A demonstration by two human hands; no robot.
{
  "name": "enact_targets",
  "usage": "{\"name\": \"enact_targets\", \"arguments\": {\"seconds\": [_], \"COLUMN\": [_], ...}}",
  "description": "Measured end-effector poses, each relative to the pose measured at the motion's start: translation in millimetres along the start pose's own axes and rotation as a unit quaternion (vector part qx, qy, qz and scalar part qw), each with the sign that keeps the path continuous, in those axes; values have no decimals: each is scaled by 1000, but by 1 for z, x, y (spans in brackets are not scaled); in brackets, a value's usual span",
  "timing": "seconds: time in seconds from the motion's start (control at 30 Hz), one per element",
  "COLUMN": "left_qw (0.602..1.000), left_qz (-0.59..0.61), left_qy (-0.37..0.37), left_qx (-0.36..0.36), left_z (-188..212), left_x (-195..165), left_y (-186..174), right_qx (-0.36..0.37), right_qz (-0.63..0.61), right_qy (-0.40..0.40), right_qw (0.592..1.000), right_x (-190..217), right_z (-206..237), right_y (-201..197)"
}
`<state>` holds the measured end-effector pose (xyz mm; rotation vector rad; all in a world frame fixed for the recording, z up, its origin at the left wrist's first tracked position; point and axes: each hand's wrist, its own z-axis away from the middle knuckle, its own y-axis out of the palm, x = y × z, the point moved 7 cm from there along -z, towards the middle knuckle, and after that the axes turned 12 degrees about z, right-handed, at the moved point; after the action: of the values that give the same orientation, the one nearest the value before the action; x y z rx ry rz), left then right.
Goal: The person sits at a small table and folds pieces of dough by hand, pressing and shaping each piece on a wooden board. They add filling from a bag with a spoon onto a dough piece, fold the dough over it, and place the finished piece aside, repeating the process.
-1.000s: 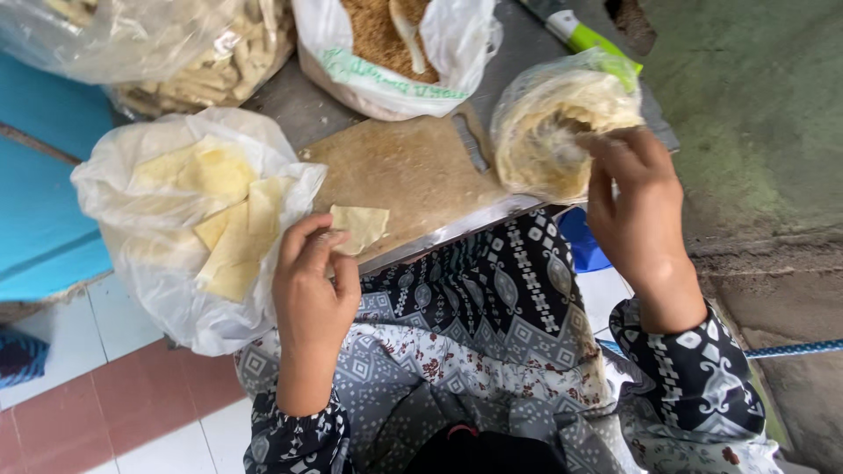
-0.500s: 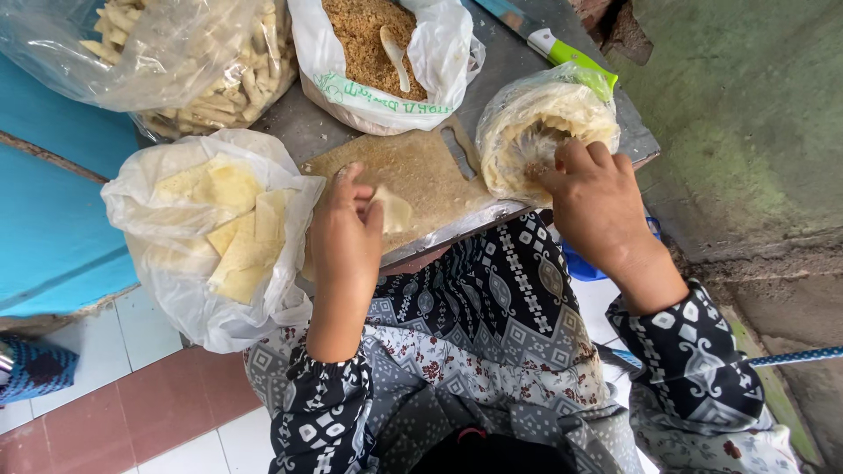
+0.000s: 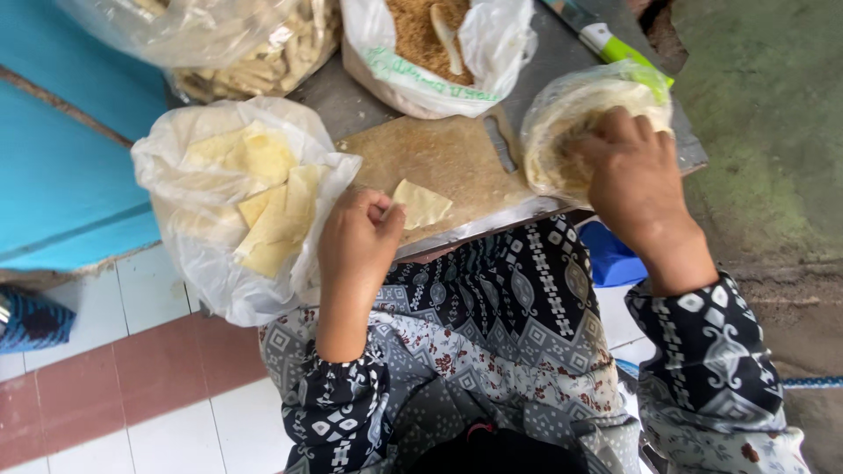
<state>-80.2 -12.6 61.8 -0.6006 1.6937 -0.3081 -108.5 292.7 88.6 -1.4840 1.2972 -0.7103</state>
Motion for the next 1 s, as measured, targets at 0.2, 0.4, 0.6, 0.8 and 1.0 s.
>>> {"name": "enact_targets", "arguments": {"seconds": [0.2, 0.4, 0.6, 0.8, 1.0], "left_qw": [1000, 998, 998, 996, 995], "left_qz": [1, -20, -41, -44, -46], "left_qy": [-11, -2, 12, 44, 65], "left_qx": [-29, -60, -56, -56, -63], "left_z": [2, 10, 14, 14, 14], "left_x": [6, -3, -8, -15, -24], "left_y": [2, -5, -3, -2, 2], "right_qx": [-96, -8, 13, -72, -146], "right_qz": [-277, -278, -90, 40, -131], "right_qy": [-39, -151, -196, -179, -78], "right_qw": [955, 948, 976, 980, 977], "right_x": [53, 135, 149, 123, 89], "right_z": [-16, -39, -39, -39, -102], "right_y": [-26, -12, -11, -34, -30]}}
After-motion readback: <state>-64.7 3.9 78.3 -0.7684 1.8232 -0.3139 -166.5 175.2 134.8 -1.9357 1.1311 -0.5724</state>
